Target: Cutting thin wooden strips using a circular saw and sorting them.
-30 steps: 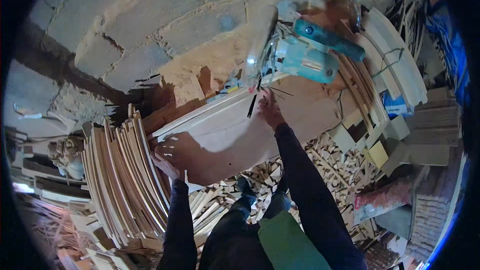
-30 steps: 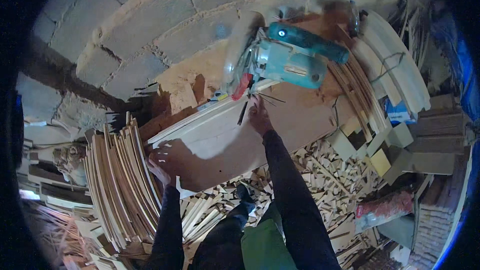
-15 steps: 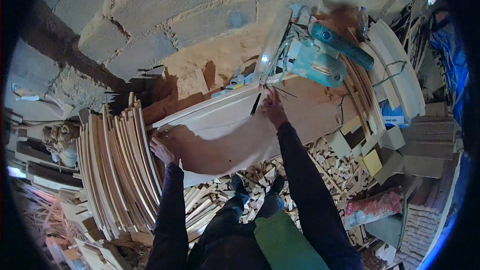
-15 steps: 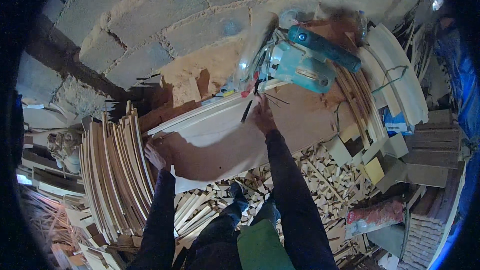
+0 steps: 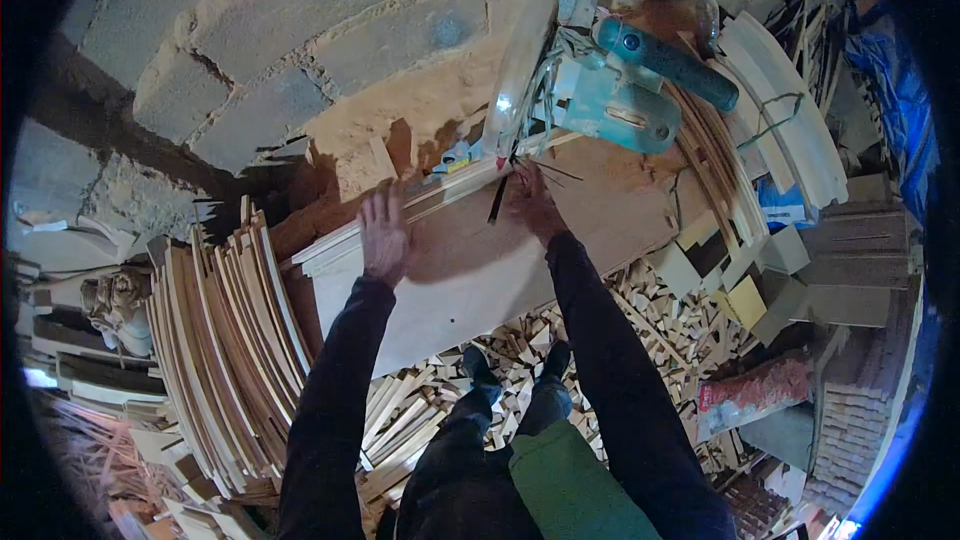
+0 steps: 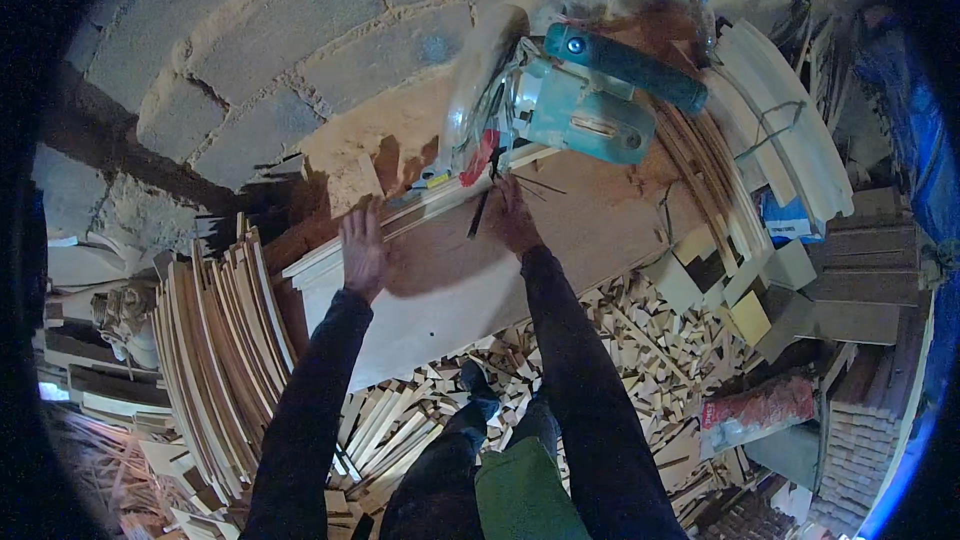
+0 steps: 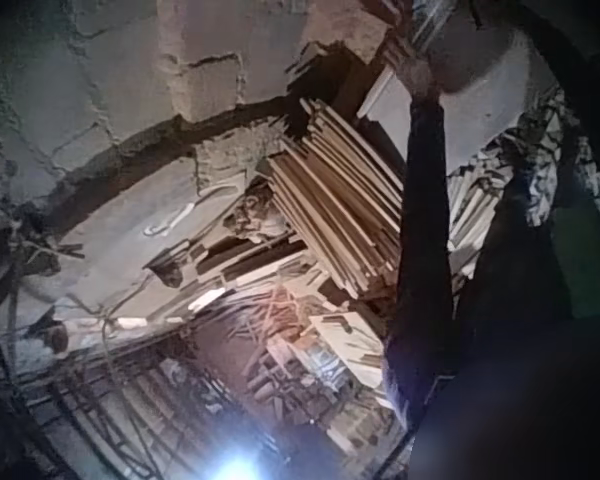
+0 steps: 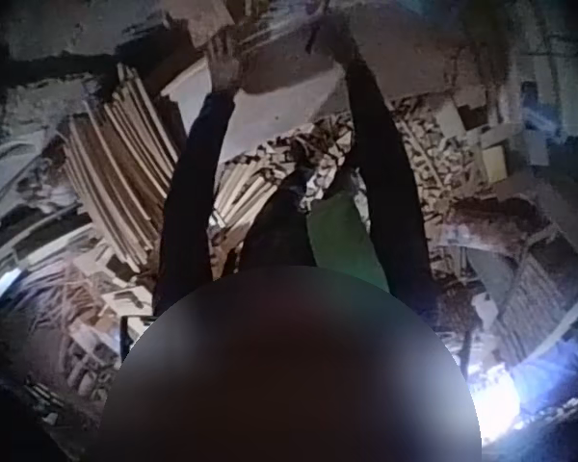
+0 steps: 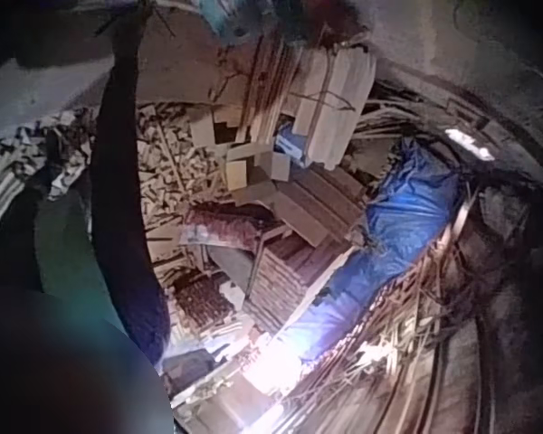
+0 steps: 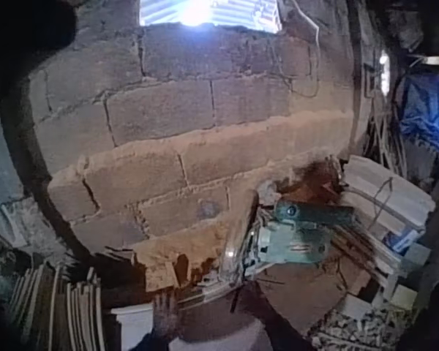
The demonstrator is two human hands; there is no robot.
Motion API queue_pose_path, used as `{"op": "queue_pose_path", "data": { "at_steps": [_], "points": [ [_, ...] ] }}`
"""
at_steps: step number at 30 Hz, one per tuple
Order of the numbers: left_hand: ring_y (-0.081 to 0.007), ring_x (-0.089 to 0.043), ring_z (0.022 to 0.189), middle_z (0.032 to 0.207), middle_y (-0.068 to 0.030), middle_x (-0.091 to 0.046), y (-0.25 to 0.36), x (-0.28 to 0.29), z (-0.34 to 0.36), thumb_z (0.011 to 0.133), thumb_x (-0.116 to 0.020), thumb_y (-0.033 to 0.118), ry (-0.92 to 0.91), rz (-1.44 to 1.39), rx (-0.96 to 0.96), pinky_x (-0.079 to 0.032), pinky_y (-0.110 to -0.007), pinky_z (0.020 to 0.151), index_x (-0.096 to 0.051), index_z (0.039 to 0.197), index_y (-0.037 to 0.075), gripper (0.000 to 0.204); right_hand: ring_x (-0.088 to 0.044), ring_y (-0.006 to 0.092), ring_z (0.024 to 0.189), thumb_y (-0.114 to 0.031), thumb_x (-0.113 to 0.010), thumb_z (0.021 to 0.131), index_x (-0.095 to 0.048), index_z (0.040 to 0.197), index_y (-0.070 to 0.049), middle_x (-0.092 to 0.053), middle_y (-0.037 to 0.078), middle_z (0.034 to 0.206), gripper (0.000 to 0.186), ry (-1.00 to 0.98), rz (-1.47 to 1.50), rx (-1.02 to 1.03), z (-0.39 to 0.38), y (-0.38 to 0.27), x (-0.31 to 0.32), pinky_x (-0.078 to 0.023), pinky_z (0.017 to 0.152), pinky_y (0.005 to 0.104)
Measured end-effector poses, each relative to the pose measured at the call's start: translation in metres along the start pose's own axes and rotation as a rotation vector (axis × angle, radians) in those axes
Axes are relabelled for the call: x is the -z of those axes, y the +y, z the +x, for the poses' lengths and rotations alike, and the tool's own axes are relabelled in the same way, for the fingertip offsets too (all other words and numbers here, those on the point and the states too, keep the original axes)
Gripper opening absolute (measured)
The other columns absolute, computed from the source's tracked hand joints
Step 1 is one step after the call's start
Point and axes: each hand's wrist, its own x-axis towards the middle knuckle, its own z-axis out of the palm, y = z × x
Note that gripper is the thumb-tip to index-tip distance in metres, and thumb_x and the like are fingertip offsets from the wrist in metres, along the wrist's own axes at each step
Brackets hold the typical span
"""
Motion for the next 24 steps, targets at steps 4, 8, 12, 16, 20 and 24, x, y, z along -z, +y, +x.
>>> {"op": "queue_pose_path", "data": {
  "at_steps": [4,8,12,16,20,24],
  "points": [
    [-0.0463,-0.041,0.129,0.139,-0.0275,-0.045,0.008,-0.019,0.024,0.089,-0.065,0.033,-0.147,-0.023,-0.064,-0.034,-0.056,0.109,-0.029,0.15,-0.003,0.079,-0.06,0.0319,0.105,-0.019,-0.052,0.099,-0.04,0.143,-0.002,-0.044,0.02,0.139,0.048,0.005,-0.133,0.075,0.0,0.005,0.001,-0.05,0.092,0.0416],
    [-0.0479,-0.045,0.126,0.136,-0.0302,-0.046,0.006,-0.031,0.025,0.09,-0.064,0.03,-0.163,-0.073,-0.068,-0.038,-0.056,0.106,-0.03,0.149,-0.005,0.076,-0.057,0.0189,0.097,0.002,-0.056,0.085,-0.016,0.156,-0.012,-0.042,0.011,0.148,0.083,-0.091,0.072,-0.24,0.001,-0.001,0.006,-0.055,0.077,0.0344],
    [-0.0478,-0.047,0.124,0.135,-0.0318,-0.045,0.008,-0.031,0.029,0.088,-0.065,0.025,-0.258,-0.111,0.02,-0.039,-0.056,0.106,-0.035,0.146,-0.005,0.072,-0.057,0.0142,0.09,0.01,-0.058,0.077,-0.01,0.16,-0.012,-0.044,0.007,0.15,0.099,-0.11,0.09,-0.194,0.002,-0.002,0.004,-0.056,0.071,0.0305],
    [-0.0475,-0.047,0.123,0.134,-0.0322,-0.043,0.012,-0.02,0.026,0.086,-0.068,0.019,-0.048,-0.095,-0.159,-0.04,-0.054,0.106,-0.038,0.142,-0.005,0.068,-0.058,0.0254,0.11,-0.005,-0.05,0.091,-0.02,0.154,-0.002,-0.051,0.016,0.14,0.069,0.031,0.043,-0.029,0.002,0.008,-0.008,-0.051,0.089,0.0353],
    [-0.0448,-0.041,0.128,0.135,-0.0263,-0.044,-0.006,-0.007,-0.029,0.083,-0.072,0.014,0.229,-0.258,0.234,-0.036,-0.046,0.111,-0.04,0.139,-0.003,0.067,-0.053,0.0217,0.109,-0.015,-0.055,0.097,-0.027,0.152,-0.008,-0.051,0.011,0.125,0.062,0.159,-0.471,0.458,0.004,0.016,-0.002,-0.052,0.088,0.0357],
    [-0.0324,-0.042,0.13,0.144,-0.0156,-0.038,-0.053,-0.006,-0.12,0.092,-0.06,0.019,0.537,-0.578,0.598,-0.04,-0.046,0.108,-0.031,0.147,0.003,0.064,-0.053,0.0091,0.079,-0.018,-0.055,0.1,-0.035,0.15,-0.019,-0.05,0.0,0.098,0.054,-0.02,0.643,-0.462,-0.004,0.01,0.006,-0.055,0.066,0.0287]
  ]
}}
